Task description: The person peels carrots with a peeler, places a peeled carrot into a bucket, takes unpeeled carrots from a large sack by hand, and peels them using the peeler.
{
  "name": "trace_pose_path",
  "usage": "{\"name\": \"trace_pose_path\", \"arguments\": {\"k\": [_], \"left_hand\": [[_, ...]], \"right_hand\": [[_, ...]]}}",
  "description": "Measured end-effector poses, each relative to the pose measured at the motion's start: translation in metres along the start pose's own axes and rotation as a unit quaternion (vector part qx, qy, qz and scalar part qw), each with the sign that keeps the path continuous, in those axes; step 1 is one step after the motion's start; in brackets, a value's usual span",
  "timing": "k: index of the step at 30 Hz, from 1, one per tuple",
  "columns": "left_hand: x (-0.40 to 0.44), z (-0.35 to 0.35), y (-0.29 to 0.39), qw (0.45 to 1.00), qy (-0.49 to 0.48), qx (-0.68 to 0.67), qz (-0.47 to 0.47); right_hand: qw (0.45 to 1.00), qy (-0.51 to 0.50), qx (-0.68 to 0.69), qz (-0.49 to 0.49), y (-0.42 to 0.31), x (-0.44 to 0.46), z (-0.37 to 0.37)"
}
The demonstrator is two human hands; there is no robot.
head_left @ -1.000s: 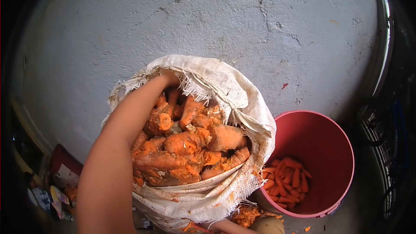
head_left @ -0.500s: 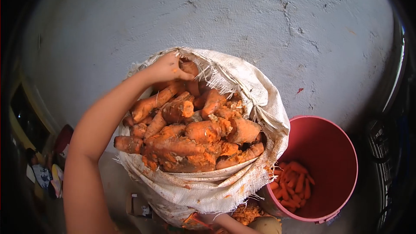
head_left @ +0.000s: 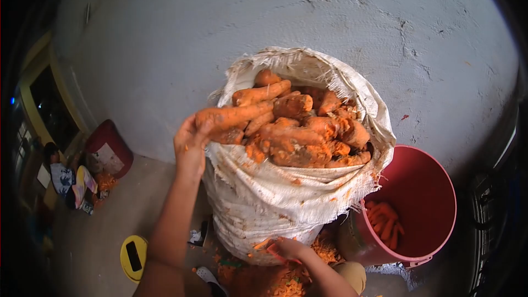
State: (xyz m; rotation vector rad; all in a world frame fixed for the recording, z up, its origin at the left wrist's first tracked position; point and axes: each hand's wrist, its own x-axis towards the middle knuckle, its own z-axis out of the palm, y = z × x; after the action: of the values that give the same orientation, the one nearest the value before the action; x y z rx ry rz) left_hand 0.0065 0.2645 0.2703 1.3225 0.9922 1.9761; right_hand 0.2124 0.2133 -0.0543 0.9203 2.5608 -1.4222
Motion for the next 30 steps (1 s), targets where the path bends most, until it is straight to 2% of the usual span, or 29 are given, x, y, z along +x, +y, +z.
{"name": "trace_pose_path", "arguments": {"k": [2,3,4,6,9,13,16,19,22,25,28,30], "left_hand": [[-0.035,-0.016,-0.014,0.997,0.050,-0.032,-0.050],[-0.048,-0.023,-0.018,0.995,0.065,-0.021,-0.073],[-0.058,-0.028,-0.017,0.988,0.068,0.009,-0.135],[-0.071,-0.036,-0.026,0.977,0.026,-0.001,-0.213],[-0.076,-0.041,-0.021,0.956,-0.043,-0.026,-0.290],[-0.073,-0.040,-0.024,0.910,-0.108,-0.123,-0.382],[-0.073,-0.044,-0.031,0.872,-0.120,-0.202,-0.430],[-0.079,-0.049,-0.036,0.871,-0.164,-0.193,-0.421],[-0.095,-0.055,-0.030,0.857,-0.165,-0.251,-0.419],[-0.116,-0.063,-0.026,0.860,-0.151,-0.265,-0.408],[-0.142,-0.076,-0.019,0.864,-0.142,-0.251,-0.413],[-0.162,-0.083,-0.009,0.866,-0.122,-0.225,-0.430]], "right_hand": [[0.997,-0.012,0.069,0.035,-0.009,-0.010,-0.009],[0.998,-0.022,0.050,0.039,-0.009,-0.012,-0.008],[0.998,-0.033,0.030,0.043,-0.008,-0.014,-0.007],[0.994,-0.063,0.043,0.077,-0.013,-0.024,-0.008],[0.989,-0.045,0.088,0.108,-0.035,-0.045,-0.008],[0.996,0.003,-0.065,0.059,-0.012,-0.039,0.010],[0.999,0.029,-0.002,0.018,-0.010,-0.048,0.014],[0.998,0.058,0.038,-0.008,-0.006,-0.052,0.020],[0.991,0.100,0.082,0.021,-0.019,-0.069,0.019],[0.986,0.131,0.052,0.093,-0.037,-0.081,0.016],[0.943,0.225,0.244,0.019,-0.036,-0.090,0.025],[0.875,0.313,0.368,-0.024,-0.061,-0.099,0.027]]}}
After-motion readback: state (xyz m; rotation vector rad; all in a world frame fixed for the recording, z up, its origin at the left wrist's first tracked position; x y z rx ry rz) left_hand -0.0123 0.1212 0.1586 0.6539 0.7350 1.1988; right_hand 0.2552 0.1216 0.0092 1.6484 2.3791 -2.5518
